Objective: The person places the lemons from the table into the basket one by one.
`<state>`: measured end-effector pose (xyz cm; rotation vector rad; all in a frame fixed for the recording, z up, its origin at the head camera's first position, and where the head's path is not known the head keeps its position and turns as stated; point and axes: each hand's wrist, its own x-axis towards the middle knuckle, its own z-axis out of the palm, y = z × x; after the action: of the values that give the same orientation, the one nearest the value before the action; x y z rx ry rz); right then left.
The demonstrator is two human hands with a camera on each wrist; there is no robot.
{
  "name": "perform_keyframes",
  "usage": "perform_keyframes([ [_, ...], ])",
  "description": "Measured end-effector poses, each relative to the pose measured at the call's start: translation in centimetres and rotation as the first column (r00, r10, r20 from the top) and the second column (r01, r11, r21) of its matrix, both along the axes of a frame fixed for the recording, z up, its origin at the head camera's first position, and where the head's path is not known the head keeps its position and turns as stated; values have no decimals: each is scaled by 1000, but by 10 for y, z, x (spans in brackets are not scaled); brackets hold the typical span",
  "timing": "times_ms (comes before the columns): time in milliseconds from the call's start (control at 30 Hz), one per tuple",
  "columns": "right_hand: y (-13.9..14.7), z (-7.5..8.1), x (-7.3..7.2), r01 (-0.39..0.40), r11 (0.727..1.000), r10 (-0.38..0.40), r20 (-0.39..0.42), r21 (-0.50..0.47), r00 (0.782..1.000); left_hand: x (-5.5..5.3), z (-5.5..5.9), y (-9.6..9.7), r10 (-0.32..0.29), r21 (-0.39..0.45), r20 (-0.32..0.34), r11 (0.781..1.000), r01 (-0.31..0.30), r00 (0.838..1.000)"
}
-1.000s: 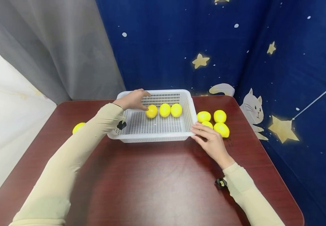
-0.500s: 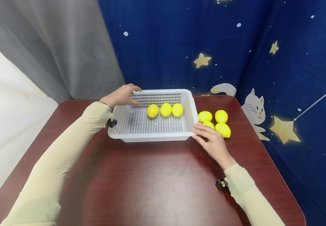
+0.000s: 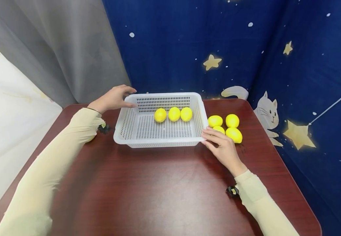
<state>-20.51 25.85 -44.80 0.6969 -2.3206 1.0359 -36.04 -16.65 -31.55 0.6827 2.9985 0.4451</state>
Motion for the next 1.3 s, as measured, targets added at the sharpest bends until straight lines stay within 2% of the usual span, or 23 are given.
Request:
perform_keyframes([
  [467, 1, 0, -1, 4, 1000, -5, -11, -4, 1000, 9, -6, -37, 11, 52, -27, 999, -9, 1000],
  [733, 1, 0, -1, 10, 1000, -10, -4, 0, 1000, 19, -7, -53, 25, 66, -45, 998, -22, 999],
  [1300, 0, -2, -2, -4, 1000, 4, -12, -10, 1000, 42, -19, -96, 71, 107, -1, 992, -70, 998],
])
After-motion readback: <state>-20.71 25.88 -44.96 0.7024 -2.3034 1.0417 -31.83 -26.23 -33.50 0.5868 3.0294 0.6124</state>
